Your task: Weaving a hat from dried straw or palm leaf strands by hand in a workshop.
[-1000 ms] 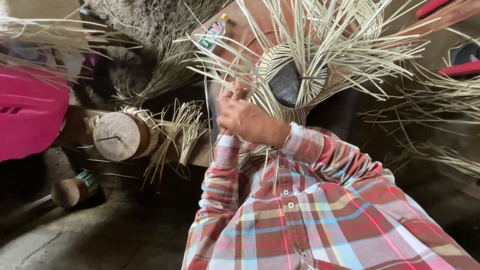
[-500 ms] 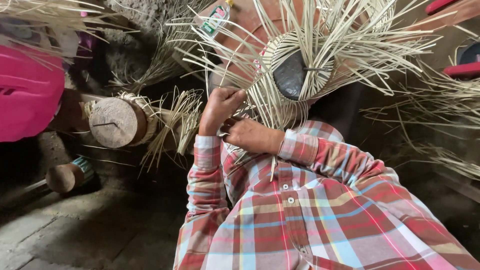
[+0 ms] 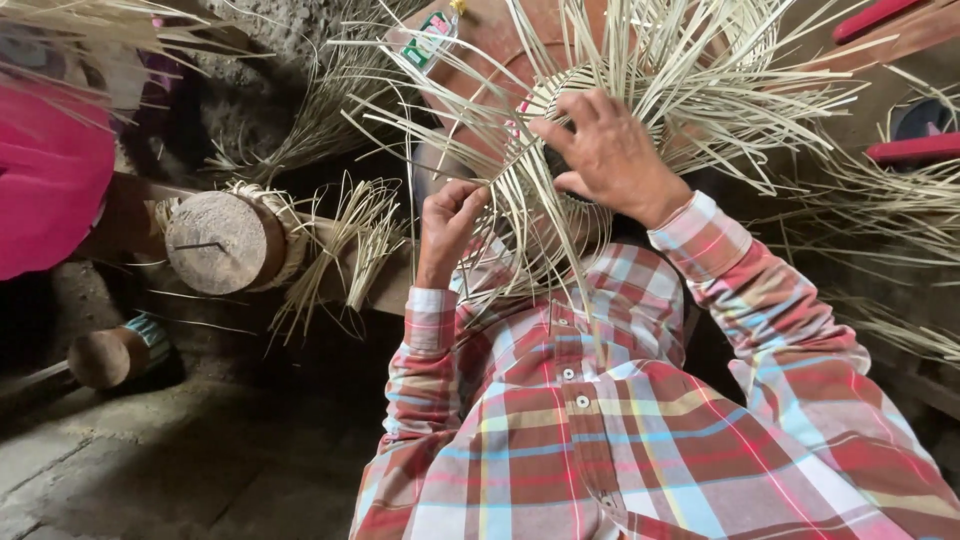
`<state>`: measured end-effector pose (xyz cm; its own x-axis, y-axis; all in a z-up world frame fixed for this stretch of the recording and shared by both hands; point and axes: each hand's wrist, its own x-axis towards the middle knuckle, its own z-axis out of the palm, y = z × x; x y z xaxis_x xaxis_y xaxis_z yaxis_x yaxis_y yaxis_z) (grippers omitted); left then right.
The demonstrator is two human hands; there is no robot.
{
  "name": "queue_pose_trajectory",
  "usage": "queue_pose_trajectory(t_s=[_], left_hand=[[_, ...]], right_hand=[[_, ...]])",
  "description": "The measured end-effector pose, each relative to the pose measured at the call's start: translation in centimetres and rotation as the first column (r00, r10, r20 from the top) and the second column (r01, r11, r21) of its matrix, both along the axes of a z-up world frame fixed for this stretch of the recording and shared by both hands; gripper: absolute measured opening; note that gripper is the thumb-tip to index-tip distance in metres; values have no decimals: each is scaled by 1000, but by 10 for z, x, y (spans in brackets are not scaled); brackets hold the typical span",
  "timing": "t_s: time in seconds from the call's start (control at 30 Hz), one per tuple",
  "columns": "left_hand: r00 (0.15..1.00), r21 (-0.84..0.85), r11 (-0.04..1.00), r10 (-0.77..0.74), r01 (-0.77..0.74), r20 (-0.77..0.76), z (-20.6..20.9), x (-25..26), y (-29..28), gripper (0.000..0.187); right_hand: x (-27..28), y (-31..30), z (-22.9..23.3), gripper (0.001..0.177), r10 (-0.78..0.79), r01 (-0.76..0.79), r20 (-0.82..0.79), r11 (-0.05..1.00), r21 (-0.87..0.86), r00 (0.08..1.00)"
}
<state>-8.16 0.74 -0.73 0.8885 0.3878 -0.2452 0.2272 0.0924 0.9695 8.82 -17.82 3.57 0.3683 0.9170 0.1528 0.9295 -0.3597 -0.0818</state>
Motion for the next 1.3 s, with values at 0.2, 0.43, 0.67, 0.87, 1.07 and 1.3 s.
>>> queue_pose_trajectory(t_s=[0.2, 0.43, 0.67, 0.87, 1.07, 1.3], left_hand=[[998, 6, 1000, 9, -10, 63, -8, -1, -1, 16], [998, -13, 1000, 28, -28, 50, -11, -1, -1, 18], [997, -2, 1000, 9, -9, 72, -5, -1, -1, 17], [998, -19, 1000, 11, -9, 59, 2, -2, -3, 19], [999, -3, 1000, 19, -19, 41, 1, -1, -2, 18], [997, 49, 999, -4, 0, 81, 7, -3, -1, 7]], right_hand=[[-8, 28, 13, 15, 173, -58, -370, 952, 302, 913], [15, 25, 62, 13, 290, 410, -821, 755, 512, 491], [7, 18, 1, 38, 73, 16, -593, 990, 144, 802], [-1, 26, -12, 21, 143, -4, -495, 962, 271, 857], [-5, 33, 20, 4, 222, 32, -597, 922, 385, 771], [-13, 36, -6, 30, 281, -181, -407, 947, 266, 869]])
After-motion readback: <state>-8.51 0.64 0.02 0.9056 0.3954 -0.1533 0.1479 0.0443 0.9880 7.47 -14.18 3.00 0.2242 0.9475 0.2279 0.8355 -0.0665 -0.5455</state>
